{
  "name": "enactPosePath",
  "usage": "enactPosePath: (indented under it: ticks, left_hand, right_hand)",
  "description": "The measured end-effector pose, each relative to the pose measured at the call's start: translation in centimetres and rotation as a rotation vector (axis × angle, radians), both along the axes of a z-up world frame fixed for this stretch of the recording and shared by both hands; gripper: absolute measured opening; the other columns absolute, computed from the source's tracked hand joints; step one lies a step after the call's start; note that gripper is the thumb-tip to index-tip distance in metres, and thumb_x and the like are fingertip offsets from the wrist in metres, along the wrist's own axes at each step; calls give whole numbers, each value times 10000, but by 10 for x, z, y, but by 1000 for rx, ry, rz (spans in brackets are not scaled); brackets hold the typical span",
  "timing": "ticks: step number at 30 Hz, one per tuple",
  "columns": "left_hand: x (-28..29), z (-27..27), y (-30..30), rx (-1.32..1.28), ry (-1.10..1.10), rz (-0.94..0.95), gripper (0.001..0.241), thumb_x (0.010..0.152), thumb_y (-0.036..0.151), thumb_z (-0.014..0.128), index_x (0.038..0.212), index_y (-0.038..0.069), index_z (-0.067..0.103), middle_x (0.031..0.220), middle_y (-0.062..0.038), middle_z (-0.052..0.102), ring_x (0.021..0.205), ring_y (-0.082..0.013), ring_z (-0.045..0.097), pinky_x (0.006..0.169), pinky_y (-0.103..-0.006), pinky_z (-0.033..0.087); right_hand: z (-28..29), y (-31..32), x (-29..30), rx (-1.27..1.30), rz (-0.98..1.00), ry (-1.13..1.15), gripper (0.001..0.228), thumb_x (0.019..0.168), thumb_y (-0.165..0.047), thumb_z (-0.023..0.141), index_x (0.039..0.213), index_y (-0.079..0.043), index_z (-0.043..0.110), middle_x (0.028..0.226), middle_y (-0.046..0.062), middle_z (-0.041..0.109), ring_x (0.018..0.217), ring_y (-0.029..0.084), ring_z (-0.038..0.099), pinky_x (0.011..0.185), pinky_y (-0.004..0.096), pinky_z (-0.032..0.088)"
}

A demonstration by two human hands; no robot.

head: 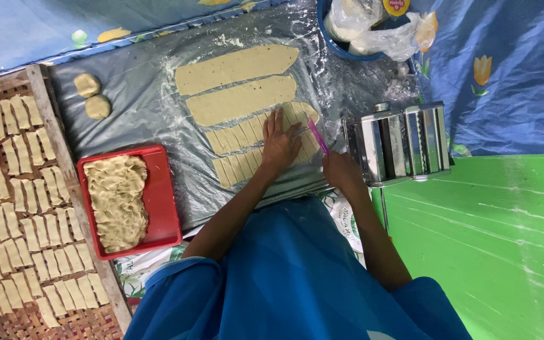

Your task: Cutting strips of rolled dough using a plastic scraper and arranging them on a large woven mat for drying.

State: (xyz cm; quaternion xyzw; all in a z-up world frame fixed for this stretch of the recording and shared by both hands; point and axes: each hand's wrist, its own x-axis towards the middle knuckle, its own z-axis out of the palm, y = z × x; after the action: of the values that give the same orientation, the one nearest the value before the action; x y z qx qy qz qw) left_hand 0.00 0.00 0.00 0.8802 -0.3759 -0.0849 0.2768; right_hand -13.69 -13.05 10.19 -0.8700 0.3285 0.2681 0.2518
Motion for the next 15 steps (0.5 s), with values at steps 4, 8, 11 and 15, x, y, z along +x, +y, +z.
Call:
enactPosePath:
  ticks: [4,8,11,15]
  left_hand:
    - [-1,6,-3,17,-3,-6,403,911,330,680,1309,273,696,1591,-222,345,1525,-454,262,1205,-627,252]
    - [1,13,-2,19,28,-9,394,943,309,662,1333,260,678,1594,-224,340,1529,-458,250,1210,-634,233]
    - [5,9,-9,36,17,-17,415,939,288,668,1351,237,669,1587,-216,364,1523,-440,277,1209,-631,246]
    - [14,7,-26,40,-72,-47,410,942,215,688,1347,158,666,1517,-205,457,1474,-408,375,1187,-601,308]
  right_hand:
    - [-22,-5,2,-89,18,-8,532,1028,-377,392,1119,36,715,1036,354,730,1062,532,703,871,625,562]
    - [-15,2,5,-93,-7,-49,516,1057,-340,357,1097,43,701,1029,352,730,1059,529,707,868,616,563]
    - [-18,2,1,-104,-14,-81,524,1065,-348,340,1131,37,688,999,347,730,1025,534,710,836,623,561]
    - [-1,3,-5,-32,-118,-289,489,1096,-261,305,1135,86,646,919,370,702,906,575,696,737,640,555]
